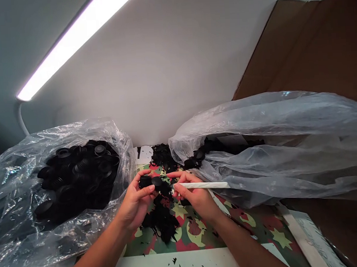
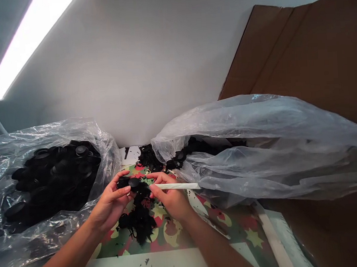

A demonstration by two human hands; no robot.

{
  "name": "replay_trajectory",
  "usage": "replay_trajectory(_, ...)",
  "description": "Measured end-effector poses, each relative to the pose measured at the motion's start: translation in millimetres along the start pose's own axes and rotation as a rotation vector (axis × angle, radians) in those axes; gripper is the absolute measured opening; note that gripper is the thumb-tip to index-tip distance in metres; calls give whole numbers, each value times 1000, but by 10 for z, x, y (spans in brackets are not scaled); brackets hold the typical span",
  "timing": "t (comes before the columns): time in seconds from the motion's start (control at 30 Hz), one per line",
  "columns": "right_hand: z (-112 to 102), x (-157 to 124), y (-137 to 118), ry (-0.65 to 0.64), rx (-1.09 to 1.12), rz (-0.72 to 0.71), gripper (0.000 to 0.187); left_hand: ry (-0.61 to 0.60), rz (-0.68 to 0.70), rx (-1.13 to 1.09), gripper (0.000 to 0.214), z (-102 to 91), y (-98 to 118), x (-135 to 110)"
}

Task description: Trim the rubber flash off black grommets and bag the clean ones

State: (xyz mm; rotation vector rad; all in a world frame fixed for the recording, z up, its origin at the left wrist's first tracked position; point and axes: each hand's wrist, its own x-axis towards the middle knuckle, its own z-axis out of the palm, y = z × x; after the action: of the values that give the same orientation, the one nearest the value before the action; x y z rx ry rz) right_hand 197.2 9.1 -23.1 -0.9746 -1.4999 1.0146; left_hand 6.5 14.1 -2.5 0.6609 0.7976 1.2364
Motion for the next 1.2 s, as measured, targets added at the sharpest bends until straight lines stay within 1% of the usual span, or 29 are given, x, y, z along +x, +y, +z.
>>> replay_trajectory(0.1,16,-14,-13,-81,-52,-44,21,3,-33,-59,54,20,31,-16)
replay_trajectory(0.2,48,-21,-34,-91,-140,-93,21,35,-27,-100,67,47,40,-26)
replay_trajectory(0.27,78,-37,-66,-67,-188,-116,20,69,2,-74,78,68,17,-32)
replay_trajectory(0.33,107,-63,-99,-70,-229,-168,19,73,11,-14,87,85,-32,-37)
replay_trajectory(0.47,136,-109,-110,-170,-336,-324,15,53,21,92,93,55,-150,-25)
replay_trajectory(0.53,128,-112,-79,-163,-398,-389,15,92,81,190,97,-3,-184,-4)
replay_trajectory(0.6,109,-102,-34,-118,-444,-448,16,135,230,402,101,-68,-186,16)
replay_trajectory(0.67,93,-91,14,-82,-471,-491,15,146,421,669,90,-112,-159,23)
replay_trajectory(0.7,91,-89,33,-72,-472,-500,15,123,489,780,80,-119,-140,21)
replay_trajectory(0.73,93,-90,48,-75,-465,-498,15,83,514,856,69,-117,-120,15)
replay_trajectory(0.77,99,-96,56,-82,-447,-491,15,36,503,893,59,-108,-103,9)
replay_trajectory(0.83,111,-113,50,-96,-389,-470,15,-51,424,877,44,-84,-81,2)
replay_trajectory(0.9,108,-132,14,-116,-338,-423,14,-83,351,825,34,-74,-78,8)
replay_trajectory(1.0,45,-135,-51,-91,-289,-344,18,-79,307,791,31,-99,-87,36)
replay_trajectory(1.13,-78,-89,-61,61,-266,-314,20,-121,299,831,34,-129,-94,55)
replay_trajectory(1.2,-104,-65,-41,86,-305,-239,24,-148,325,880,33,-120,-92,47)
